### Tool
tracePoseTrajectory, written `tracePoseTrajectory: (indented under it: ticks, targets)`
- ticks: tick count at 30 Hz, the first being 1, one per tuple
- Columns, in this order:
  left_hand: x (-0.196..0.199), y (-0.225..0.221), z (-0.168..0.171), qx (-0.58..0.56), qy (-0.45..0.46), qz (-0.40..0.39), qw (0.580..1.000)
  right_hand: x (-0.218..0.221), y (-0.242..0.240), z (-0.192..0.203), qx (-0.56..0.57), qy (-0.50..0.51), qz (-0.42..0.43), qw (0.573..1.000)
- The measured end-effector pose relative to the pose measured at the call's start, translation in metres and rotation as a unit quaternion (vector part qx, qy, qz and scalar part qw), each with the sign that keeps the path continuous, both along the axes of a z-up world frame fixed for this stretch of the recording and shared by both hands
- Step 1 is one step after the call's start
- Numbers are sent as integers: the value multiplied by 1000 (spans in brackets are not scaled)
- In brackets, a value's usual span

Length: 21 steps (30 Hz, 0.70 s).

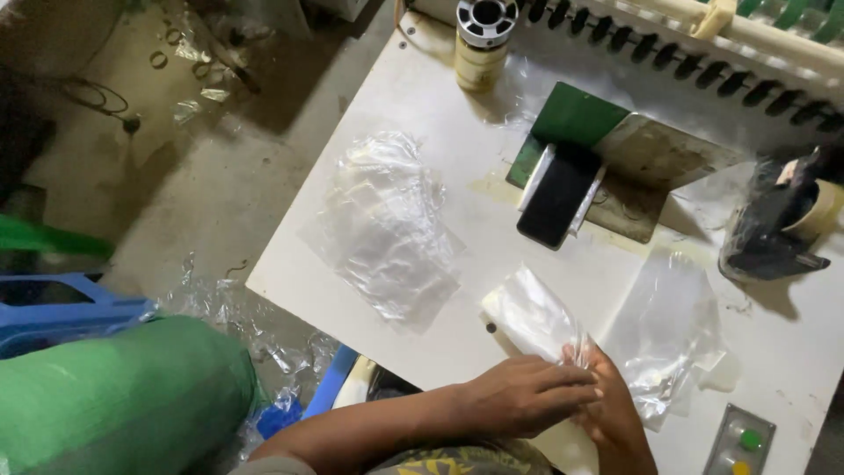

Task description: Folding small plastic bags and placing them into a larger collection sack

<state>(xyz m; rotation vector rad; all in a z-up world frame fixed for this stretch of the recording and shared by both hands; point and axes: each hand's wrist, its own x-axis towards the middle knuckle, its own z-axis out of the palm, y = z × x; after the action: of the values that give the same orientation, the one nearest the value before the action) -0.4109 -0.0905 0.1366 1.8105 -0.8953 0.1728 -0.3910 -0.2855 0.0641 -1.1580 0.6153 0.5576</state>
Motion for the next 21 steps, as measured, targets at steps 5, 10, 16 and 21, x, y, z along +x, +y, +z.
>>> tracePoseTrajectory:
  ticks: [5, 10, 16, 21]
  targets:
    - [25, 16, -31, 258, 60, 192, 945, 31, 42, 83, -172, 37, 99, 979]
    - [26, 30, -60, 306, 37, 139, 941, 26, 34, 9, -208, -44, 124, 969]
    - [18, 24, -73, 366, 32, 146, 919, 6, 13, 73, -433, -213, 154, 862]
    - [7, 28, -69, 377, 25, 166, 911, -24, 40, 39, -558, -494, 191, 639]
